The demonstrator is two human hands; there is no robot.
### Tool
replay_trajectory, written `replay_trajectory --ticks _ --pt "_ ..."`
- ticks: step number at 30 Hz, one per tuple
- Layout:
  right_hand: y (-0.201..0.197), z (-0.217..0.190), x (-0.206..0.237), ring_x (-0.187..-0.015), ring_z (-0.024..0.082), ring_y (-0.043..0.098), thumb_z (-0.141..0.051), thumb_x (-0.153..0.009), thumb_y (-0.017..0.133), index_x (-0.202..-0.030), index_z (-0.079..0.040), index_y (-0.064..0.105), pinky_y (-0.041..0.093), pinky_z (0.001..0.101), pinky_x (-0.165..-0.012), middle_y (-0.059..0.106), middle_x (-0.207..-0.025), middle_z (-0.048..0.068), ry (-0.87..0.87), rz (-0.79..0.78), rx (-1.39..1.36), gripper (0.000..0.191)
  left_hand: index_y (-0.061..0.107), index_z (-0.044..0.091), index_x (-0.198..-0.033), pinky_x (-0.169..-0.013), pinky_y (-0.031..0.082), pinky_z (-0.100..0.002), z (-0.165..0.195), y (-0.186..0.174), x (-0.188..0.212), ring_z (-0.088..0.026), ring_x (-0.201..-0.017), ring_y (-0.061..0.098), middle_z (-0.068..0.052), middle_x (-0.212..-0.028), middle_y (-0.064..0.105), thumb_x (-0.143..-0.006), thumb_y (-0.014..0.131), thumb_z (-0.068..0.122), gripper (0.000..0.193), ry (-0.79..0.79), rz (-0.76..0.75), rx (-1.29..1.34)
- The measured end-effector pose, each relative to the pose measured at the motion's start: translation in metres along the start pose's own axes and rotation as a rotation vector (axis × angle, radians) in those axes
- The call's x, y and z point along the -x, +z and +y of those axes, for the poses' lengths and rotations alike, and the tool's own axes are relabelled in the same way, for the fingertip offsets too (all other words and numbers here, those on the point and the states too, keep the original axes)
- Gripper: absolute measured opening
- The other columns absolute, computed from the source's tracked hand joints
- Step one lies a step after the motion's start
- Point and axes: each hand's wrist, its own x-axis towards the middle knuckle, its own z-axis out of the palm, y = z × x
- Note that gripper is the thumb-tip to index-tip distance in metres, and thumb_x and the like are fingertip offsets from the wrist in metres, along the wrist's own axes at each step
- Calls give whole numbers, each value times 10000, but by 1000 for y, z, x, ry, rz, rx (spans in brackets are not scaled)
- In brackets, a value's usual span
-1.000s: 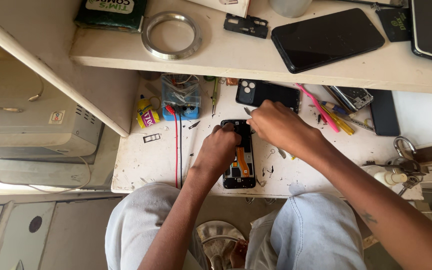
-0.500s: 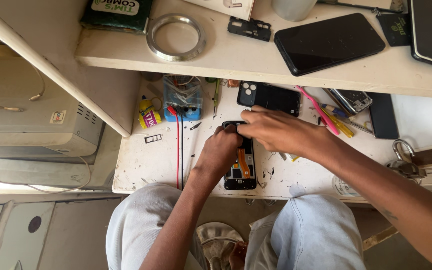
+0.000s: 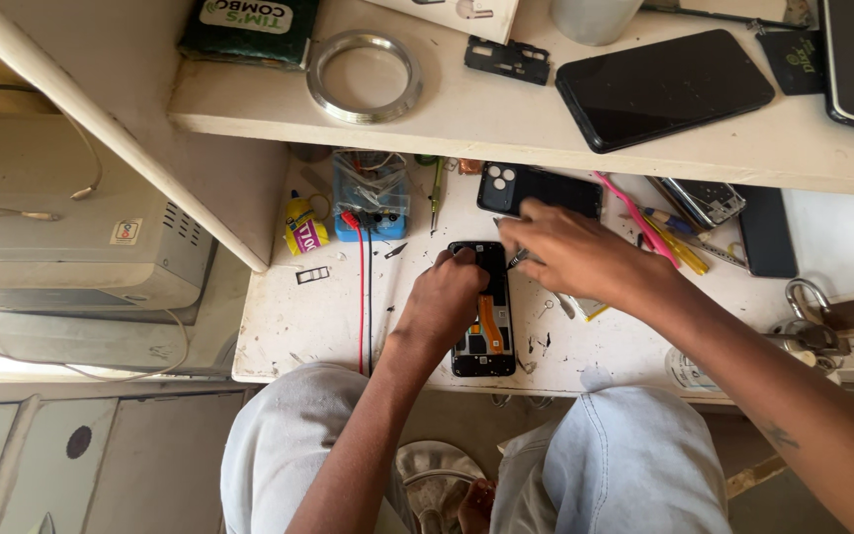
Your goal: The person repairs a disassembled smartphone on a cluttered workbench, using a screwdriver to work on the phone's internal components and handling the battery and other small parts. They reposition the phone and press components into place while working with the multimeter leads nearby.
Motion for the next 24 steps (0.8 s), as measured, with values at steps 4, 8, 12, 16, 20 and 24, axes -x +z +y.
replay_trajectory --ticks 4,8,12,16,20,24 --pt "5 4 -2 -888 419 711 -262 -1043 607 -1024 -50 615 535 515 -795 699 -844 209 318 -105 7 212 750 61 -941 -861 569 -444 0 -2 1 -345 -1037 649 -148 -1084 660 -819 615 -78 228 -4 4 38" --pt "6 7 -1 -781 438 684 -116 -868 673 -1101 -16 556 517 516 -645 642 -815 196 123 49 -102 279 752 55 -928 -860 572 -441 1 -3 1 -353 -1033 649 -154 -1083 661 -802 606 -97 245 2 -4 15" --pt "6 5 -5 -646 357 723 -274 -1066 603 -951 49 655 595 497 -622 665 -661 157 636 -215 -286 346 748 46 -919 -849 575 -440 1 -3 0 -352 -1028 650 -159 -1075 657 -799 603 -101 239 2 -19 -3" --pt "5 -1 -2 -635 297 680 -132 -870 689 -1079 -122 542 544 453 -603 667 -694 115 31 216 -91 255 754 55 -937 -859 572 -442 0 -4 0 -351 -1023 650 -153 -1070 662 -807 611 -88 240 1 4 19" --pt "2 -2 -3 -475 220 695 -161 -961 617 -1043 -82 571 568 434 -552 641 -542 109 458 -32 -308 123 758 62 -957 -861 572 -435 1 -4 1 -338 -1024 653 -144 -1075 662 -805 612 -90 260 -10 -6 24" --pt "2 -3 1 -697 258 669 -25 -763 625 -1119 -74 565 539 397 -536 629 -794 150 -90 208 -219 365 764 65 -925 -877 565 -437 1 -5 0 -346 -1043 644 -141 -1065 665 -809 624 -67 225 5 -7 8"
